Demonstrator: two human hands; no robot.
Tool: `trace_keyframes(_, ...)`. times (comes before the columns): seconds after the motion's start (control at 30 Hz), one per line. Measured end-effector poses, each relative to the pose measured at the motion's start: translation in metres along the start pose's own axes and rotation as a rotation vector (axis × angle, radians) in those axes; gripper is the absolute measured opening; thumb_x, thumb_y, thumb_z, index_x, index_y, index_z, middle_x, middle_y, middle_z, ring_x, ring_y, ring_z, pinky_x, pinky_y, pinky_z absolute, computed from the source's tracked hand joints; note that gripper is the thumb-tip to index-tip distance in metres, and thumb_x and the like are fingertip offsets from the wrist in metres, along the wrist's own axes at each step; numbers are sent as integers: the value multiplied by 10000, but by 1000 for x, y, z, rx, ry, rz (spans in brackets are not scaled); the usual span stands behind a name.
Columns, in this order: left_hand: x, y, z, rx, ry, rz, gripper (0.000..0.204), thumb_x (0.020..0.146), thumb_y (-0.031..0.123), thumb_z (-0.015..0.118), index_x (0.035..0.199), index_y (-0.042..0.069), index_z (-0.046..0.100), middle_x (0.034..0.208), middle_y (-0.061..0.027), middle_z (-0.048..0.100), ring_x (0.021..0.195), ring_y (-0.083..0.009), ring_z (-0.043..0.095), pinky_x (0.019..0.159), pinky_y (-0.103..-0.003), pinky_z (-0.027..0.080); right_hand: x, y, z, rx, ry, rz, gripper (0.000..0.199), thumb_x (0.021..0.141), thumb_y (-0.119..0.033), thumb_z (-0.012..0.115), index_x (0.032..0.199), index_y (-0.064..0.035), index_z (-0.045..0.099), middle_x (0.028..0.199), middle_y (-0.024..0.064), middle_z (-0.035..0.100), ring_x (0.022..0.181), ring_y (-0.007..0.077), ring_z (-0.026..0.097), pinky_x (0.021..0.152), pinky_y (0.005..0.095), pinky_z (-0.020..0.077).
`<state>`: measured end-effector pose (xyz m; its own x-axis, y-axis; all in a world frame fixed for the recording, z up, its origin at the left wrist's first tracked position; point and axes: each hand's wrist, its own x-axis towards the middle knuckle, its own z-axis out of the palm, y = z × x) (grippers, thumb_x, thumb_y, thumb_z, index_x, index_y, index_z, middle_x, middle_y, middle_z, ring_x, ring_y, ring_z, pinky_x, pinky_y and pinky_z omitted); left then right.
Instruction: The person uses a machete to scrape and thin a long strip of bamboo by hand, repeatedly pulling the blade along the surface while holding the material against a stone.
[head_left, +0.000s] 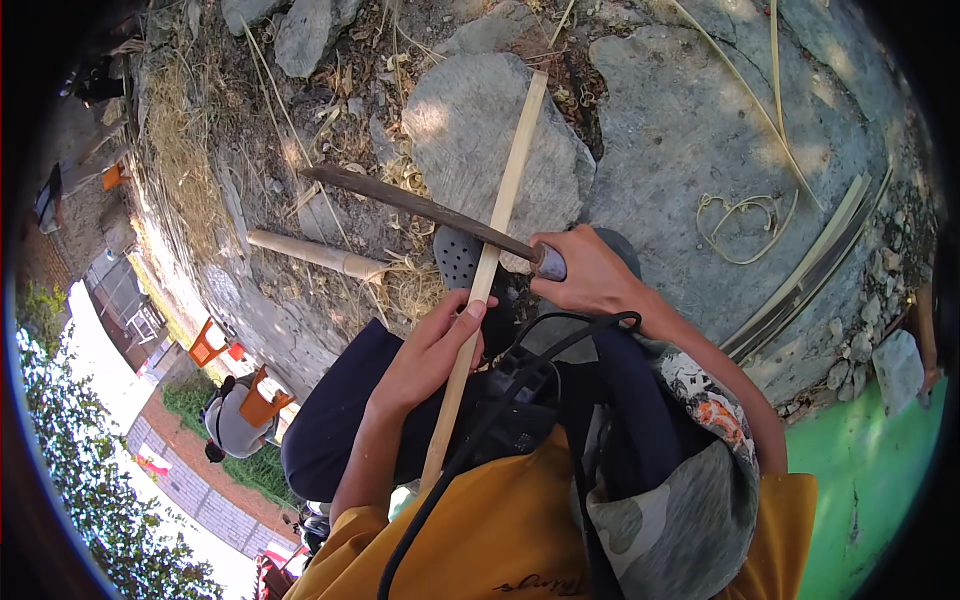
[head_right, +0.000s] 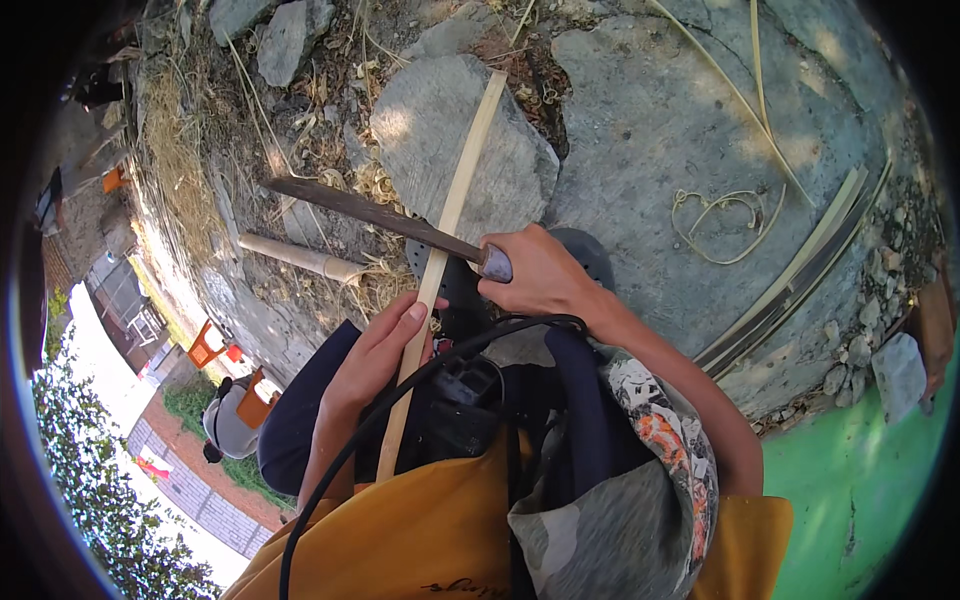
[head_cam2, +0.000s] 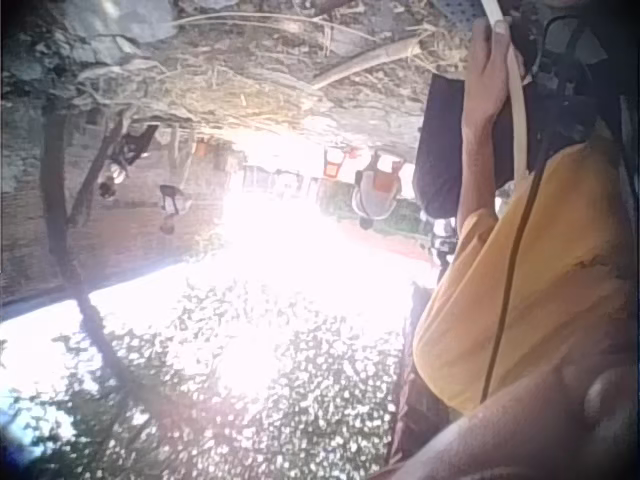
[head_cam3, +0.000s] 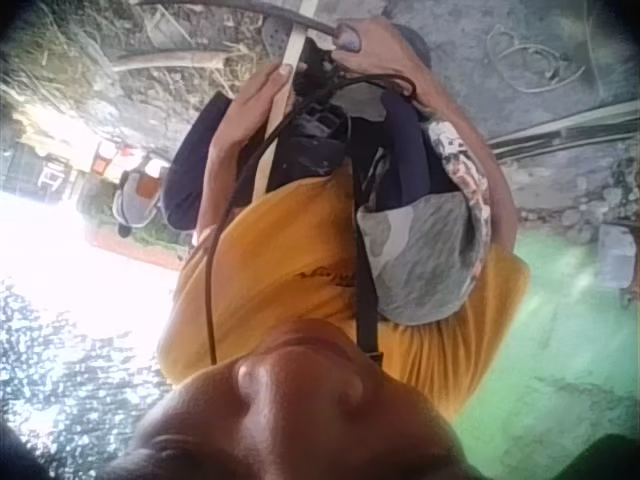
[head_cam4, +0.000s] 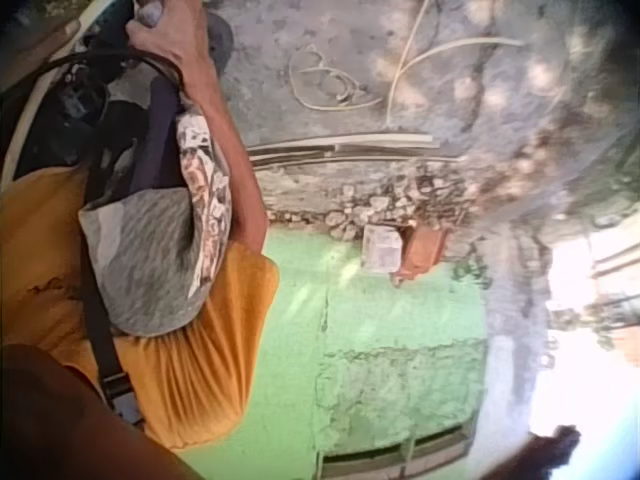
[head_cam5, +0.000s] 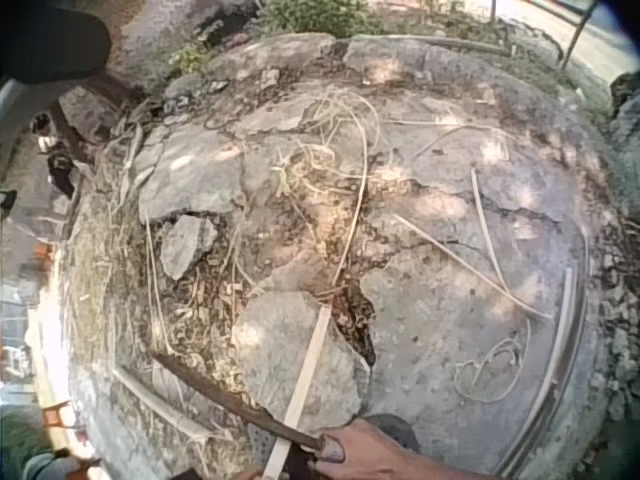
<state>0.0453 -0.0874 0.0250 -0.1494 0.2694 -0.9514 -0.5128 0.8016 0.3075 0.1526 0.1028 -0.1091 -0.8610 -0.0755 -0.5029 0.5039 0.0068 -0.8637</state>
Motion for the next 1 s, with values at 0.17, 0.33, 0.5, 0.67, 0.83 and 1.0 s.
trace_keyframes(0.17,30,-26,12,-174,-20,93,389,1133,384,401,1030,51,574,765,6,529,663,-78,517,610,-222,423,0,3,7,-1,14,-32,293,730,-206,682,935,0,718,765,249,681,751,447,681,728,446,558)
trace_keyframes(0.33,39,-17,9,-531,-152,-39,326,1132,374,406,1014,93,522,700,49,393,512,-35,324,448,-218,259,3,12,9,-50,68,-88,296,727,-186,717,957,0,706,718,248,656,723,453,670,698,437,553)
trace_keyframes(0.5,39,-21,10,-641,-191,-123,299,1130,386,412,938,163,469,658,96,240,493,-18,189,427,-227,125,0,7,9,-233,100,-80,307,724,-261,721,953,-58,741,759,249,689,755,457,684,741,484,573)
trace_keyframes(0.67,41,-28,20,-527,-110,-92,295,1134,351,401,909,164,440,666,88,278,481,-22,195,420,-228,149,5,21,15,-211,138,-48,319,722,-302,739,949,-77,746,747,238,690,740,453,684,729,495,570)
trace_keyframes(0.83,40,-19,24,-553,-113,-96,290,1135,337,400,907,161,436,667,87,285,479,-24,205,423,-228,158,-8,15,12,-179,92,-87,314,728,-309,733,908,-52,730,742,241,684,735,457,680,716,503,562)
trace_keyframes(1.0,25,-25,38,-477,-72,-67,296,1140,327,388,904,153,432,668,81,292,487,-25,220,427,-229,179,11,30,-2,-96,202,96,281,740,-268,719,922,-54,733,737,237,678,737,464,666,702,507,544)
